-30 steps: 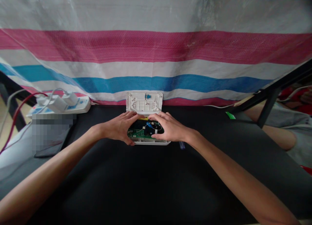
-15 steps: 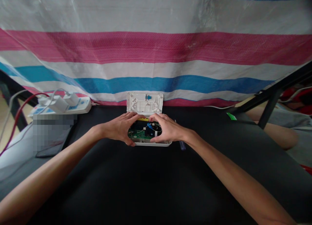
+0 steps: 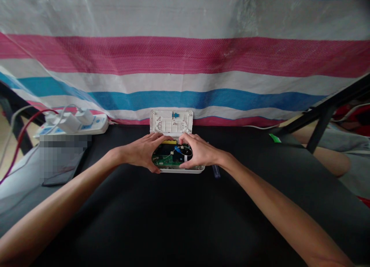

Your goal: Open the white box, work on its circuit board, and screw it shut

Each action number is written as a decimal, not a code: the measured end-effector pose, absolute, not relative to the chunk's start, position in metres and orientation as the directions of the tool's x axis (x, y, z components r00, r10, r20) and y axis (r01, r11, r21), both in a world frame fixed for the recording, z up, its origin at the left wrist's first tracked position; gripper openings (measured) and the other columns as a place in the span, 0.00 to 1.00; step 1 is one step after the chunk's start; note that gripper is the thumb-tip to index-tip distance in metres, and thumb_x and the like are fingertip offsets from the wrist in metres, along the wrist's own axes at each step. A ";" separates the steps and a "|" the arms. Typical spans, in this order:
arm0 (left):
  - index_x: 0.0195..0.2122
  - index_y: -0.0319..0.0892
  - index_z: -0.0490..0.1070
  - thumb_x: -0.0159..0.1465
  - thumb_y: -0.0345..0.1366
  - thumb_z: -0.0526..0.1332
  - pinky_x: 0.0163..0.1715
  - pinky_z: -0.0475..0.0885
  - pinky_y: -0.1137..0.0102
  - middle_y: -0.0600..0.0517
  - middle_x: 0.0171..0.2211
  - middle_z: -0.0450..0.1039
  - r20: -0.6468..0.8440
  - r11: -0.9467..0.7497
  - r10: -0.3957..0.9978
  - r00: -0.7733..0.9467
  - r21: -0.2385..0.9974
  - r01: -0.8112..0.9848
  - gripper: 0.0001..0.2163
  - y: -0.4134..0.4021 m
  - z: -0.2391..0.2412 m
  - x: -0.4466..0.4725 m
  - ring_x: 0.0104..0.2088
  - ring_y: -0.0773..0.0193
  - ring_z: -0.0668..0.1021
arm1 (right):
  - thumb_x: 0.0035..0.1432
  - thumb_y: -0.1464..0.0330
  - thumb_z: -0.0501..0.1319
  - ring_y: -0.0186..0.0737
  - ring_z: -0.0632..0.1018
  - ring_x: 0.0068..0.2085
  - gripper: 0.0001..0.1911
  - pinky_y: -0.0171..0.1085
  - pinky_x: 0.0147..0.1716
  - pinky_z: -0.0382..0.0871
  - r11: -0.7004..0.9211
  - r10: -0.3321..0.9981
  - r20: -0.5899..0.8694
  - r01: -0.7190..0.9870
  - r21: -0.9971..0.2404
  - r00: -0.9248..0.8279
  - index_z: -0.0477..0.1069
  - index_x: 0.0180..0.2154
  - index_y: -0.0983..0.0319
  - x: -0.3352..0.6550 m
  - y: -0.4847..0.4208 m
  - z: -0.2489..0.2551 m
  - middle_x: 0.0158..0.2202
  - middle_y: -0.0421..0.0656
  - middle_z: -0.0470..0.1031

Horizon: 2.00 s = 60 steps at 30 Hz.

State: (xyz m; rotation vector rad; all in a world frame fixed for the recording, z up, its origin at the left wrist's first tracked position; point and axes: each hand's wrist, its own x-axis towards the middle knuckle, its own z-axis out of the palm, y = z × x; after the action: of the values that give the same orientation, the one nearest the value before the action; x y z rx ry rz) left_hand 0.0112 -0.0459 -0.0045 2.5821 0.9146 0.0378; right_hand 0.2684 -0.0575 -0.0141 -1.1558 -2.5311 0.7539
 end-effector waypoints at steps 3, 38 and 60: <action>0.65 0.44 0.53 0.45 0.48 0.73 0.61 0.60 0.57 0.43 0.59 0.61 -0.097 -0.711 0.602 0.793 0.386 0.587 0.48 -0.046 -0.004 0.011 0.60 0.46 0.66 | 0.40 0.55 0.74 0.50 0.72 0.47 0.34 0.46 0.47 0.66 0.568 0.751 0.016 0.634 -0.525 -0.660 0.61 0.44 0.58 0.267 -0.054 -0.011 0.46 0.46 0.71; 0.64 0.46 0.53 0.44 0.47 0.74 0.60 0.62 0.56 0.44 0.57 0.60 -0.070 -0.718 0.606 0.792 0.381 0.583 0.48 -0.045 -0.008 0.011 0.59 0.45 0.66 | 0.41 0.54 0.74 0.55 0.73 0.48 0.38 0.50 0.48 0.65 0.633 0.727 -0.058 0.702 -0.328 -0.684 0.64 0.51 0.58 0.256 -0.055 -0.004 0.46 0.48 0.73; 0.63 0.45 0.55 0.45 0.48 0.73 0.60 0.62 0.57 0.44 0.57 0.61 -0.054 -0.727 0.590 0.806 0.400 0.558 0.46 -0.043 -0.010 0.007 0.59 0.45 0.66 | 0.40 0.53 0.75 0.51 0.73 0.47 0.36 0.45 0.47 0.65 0.608 0.734 0.052 0.621 -0.494 -0.677 0.62 0.45 0.59 0.269 -0.051 -0.018 0.47 0.47 0.72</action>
State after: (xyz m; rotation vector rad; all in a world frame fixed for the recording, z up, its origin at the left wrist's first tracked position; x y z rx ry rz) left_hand 0.0072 -0.0433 -0.0101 2.5909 0.8628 0.1072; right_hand 0.2690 -0.0506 -0.0181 -1.1117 -2.5862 0.6528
